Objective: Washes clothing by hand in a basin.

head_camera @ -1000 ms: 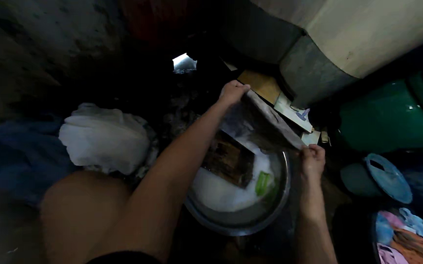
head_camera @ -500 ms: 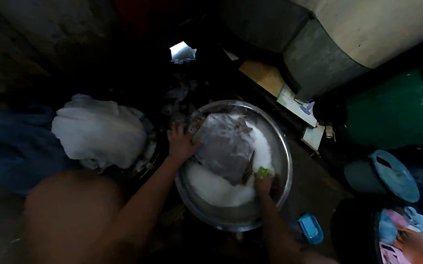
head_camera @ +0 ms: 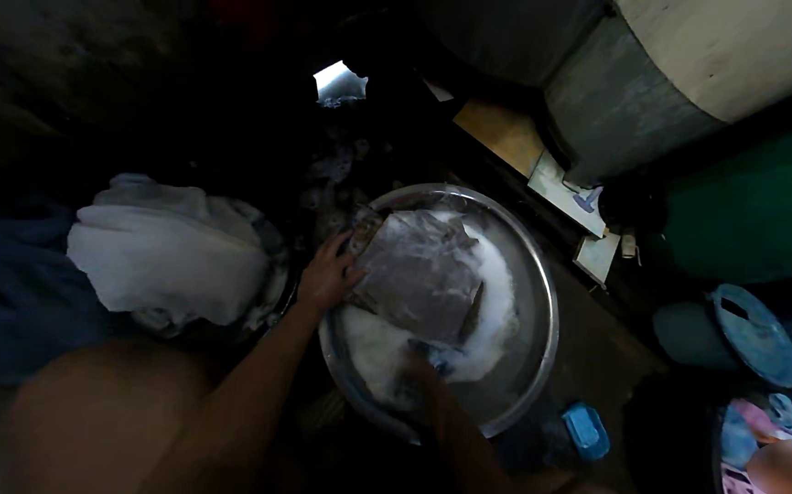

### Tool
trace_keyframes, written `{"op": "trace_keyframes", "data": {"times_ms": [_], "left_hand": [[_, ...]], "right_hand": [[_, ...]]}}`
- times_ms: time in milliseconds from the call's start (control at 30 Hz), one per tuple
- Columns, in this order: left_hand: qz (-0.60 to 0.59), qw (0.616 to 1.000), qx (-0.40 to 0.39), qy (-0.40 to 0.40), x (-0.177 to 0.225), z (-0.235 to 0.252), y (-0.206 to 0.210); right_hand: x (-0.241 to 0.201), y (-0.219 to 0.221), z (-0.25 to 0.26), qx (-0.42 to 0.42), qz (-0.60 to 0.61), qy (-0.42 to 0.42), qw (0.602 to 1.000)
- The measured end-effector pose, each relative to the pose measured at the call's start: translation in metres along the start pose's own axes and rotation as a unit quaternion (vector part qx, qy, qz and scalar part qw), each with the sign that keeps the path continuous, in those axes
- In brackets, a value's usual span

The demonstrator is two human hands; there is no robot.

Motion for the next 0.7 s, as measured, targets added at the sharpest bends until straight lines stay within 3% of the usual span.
{"op": "trace_keyframes", "data": {"times_ms": [67,167,200,267,333,400,467,533,600,700], "left_hand": [[-0.002,1.000,-0.006,-0.009,0.000,0.003,-0.002],[-0.006,1.000,-0.001,-0.029,0.003,-0.003,-0.002],[-0.007,0.999,0.000,-0.048,0.004,-0.005,-0.003],[-0.005,0.993,-0.029,-0.117,0.007,-0.012,-0.006],[0.022,0.992,-0.040,-0.122,0.006,-0.009,-0.005],[0.030,0.999,0.007,-0.036,-0.001,-0.002,0.002],[0.020,0.999,0.035,-0.006,-0.001,0.003,0.009],[0.024,0.999,0.034,-0.016,0.000,0.003,0.007],[0.026,0.999,0.045,-0.014,-0.001,0.004,0.008],[0.024,0.998,0.058,0.005,-0.002,0.001,0.010]], "right_hand": [[-0.057,-0.028,-0.013,0.030,0.086,-0.122,0.988],[-0.137,-0.054,-0.019,0.209,0.209,-0.220,0.930],[-0.163,-0.052,-0.013,0.252,0.192,-0.228,0.921],[-0.191,-0.047,0.001,0.255,0.046,-0.233,0.937],[-0.161,-0.065,0.024,0.244,-0.095,-0.176,0.949],[-0.070,-0.111,0.046,0.346,-0.097,-0.084,0.930],[0.012,-0.170,0.052,0.425,-0.083,0.070,0.899],[0.032,-0.205,0.047,0.415,-0.048,0.163,0.894],[-0.022,-0.197,0.040,0.420,-0.027,0.081,0.904],[-0.141,-0.108,0.036,0.357,-0.038,-0.156,0.920]]}}
Point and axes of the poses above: each hand's wrist, its own z-axis towards the middle knuckle, its own y-axis out of the palm, x = y × z, the point moved 3 cm from there along z, towards the middle knuckle, and after that the axes turned 2 degrees about -y, right-handed, at the moved point
